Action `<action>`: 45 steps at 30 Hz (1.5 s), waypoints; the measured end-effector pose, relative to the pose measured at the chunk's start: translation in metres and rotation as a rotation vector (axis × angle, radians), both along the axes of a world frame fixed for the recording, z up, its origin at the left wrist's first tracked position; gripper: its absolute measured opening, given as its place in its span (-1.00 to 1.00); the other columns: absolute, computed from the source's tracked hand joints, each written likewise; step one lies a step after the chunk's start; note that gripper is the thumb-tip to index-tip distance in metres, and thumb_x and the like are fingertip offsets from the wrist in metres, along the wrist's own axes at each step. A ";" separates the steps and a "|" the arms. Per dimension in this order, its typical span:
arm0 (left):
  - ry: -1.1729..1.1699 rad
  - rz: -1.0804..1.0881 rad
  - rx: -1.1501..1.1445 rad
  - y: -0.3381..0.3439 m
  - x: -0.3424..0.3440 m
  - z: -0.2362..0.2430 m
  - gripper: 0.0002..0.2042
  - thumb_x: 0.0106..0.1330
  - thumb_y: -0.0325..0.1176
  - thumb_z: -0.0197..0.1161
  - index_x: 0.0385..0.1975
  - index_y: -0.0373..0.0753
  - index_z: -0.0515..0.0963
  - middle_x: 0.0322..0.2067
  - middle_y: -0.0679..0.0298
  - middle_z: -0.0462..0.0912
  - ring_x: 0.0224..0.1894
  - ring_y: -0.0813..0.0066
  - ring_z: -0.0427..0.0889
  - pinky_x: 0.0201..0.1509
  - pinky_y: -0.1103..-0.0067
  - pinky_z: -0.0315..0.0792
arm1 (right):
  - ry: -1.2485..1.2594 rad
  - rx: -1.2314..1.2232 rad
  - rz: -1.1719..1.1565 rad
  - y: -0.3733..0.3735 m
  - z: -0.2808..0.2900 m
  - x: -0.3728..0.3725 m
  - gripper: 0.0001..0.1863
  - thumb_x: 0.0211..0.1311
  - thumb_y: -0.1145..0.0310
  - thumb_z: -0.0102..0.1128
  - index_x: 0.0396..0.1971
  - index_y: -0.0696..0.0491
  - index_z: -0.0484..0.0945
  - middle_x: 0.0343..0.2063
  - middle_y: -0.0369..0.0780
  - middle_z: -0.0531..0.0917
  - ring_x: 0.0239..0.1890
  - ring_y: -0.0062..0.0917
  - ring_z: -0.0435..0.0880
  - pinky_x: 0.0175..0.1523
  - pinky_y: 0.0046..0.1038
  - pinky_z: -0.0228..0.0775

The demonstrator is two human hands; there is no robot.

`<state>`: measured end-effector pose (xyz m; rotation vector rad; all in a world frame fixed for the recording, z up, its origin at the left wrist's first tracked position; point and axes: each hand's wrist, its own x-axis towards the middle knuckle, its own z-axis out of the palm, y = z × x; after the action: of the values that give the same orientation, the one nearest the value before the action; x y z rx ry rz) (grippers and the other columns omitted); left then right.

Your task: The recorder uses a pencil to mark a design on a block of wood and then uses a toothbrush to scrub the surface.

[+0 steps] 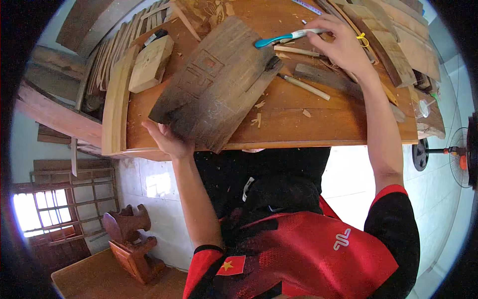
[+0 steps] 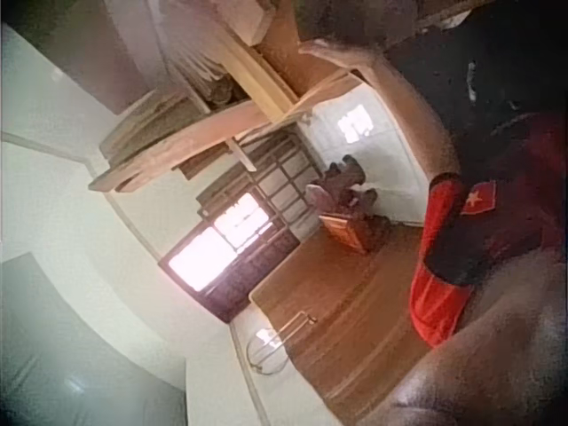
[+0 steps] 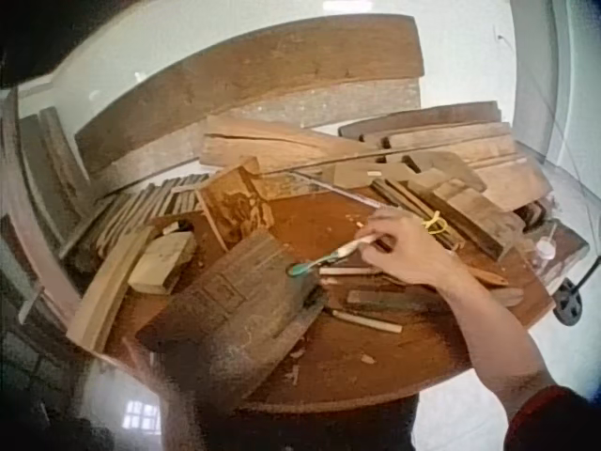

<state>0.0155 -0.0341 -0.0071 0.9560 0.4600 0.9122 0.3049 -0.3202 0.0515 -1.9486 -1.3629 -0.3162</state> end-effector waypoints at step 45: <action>0.015 -0.063 0.099 -0.007 0.002 0.004 -0.20 0.50 0.37 -0.18 0.38 -0.27 0.30 0.30 0.08 0.43 0.34 0.09 0.39 0.43 0.18 0.27 | 0.096 -0.083 0.040 0.000 0.006 -0.005 -0.73 0.40 0.24 0.27 -0.14 0.15 0.71 -0.22 -0.15 0.72 -0.12 -0.33 0.68 0.07 -0.35 0.45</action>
<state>0.0174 -0.0416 -0.0028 1.0621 0.3987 0.8777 0.2996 -0.3201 0.0574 -1.9749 -1.3703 -0.1464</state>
